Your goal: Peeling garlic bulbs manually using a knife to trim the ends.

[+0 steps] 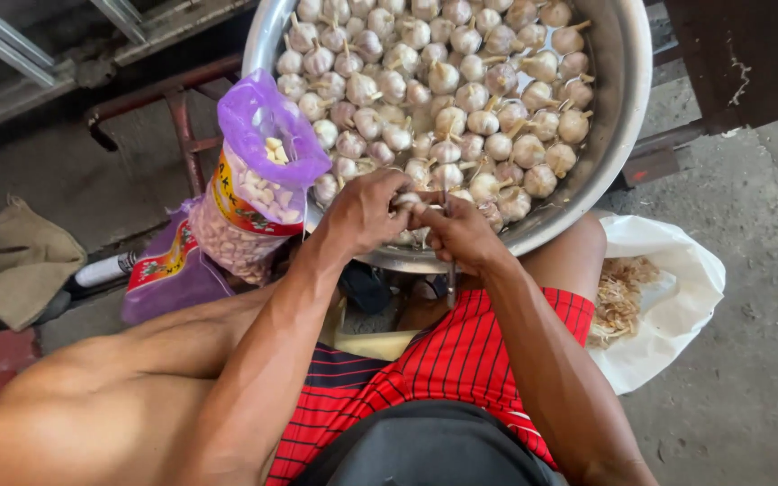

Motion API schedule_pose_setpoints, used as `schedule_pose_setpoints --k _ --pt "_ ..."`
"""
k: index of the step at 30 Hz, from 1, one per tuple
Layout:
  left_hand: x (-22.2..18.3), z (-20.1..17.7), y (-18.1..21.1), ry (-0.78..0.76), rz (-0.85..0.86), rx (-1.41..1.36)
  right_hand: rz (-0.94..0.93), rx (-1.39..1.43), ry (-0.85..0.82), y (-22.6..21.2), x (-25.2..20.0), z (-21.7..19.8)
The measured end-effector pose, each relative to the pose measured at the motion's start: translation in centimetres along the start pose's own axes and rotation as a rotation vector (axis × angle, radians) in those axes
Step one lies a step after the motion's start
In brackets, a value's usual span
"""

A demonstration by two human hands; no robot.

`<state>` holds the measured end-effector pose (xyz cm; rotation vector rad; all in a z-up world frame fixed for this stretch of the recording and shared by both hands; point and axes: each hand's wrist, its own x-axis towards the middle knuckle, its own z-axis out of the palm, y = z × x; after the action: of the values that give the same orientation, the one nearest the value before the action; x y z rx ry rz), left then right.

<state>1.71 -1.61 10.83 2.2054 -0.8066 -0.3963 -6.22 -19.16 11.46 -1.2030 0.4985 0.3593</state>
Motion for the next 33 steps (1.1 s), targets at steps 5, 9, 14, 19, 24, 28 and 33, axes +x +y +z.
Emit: schedule_pose_setpoints --k 5,9,14,19,24,28,33 --pt "0.9 -5.6 5.6 -0.037 0.15 -0.035 -0.183 0.22 -0.021 0.9 1.0 -2.2" --pt "3.0 -7.2 7.1 -0.099 0.232 -0.045 -0.257 0.392 -0.074 -0.8 -1.0 -2.1" --pt "6.3 -5.8 7.5 -0.158 0.377 0.18 -0.349 0.366 -0.087 -1.9 -2.2 -2.4" --pt "6.9 -7.2 11.2 -0.197 0.48 0.332 -0.508 0.144 -0.008 -2.9 -2.7 -3.0" --pt "9.0 -6.7 10.5 -0.212 0.542 0.182 -0.618 -0.111 0.022 -4.2 -2.9 -4.3" --pt "10.0 -5.8 8.8 -0.183 0.527 0.163 -0.658 -0.233 0.068 -4.7 -2.1 -4.5" --pt "9.8 -5.4 8.4 -0.142 0.484 0.067 -0.688 -0.496 0.277 -4.1 -0.7 -4.4"
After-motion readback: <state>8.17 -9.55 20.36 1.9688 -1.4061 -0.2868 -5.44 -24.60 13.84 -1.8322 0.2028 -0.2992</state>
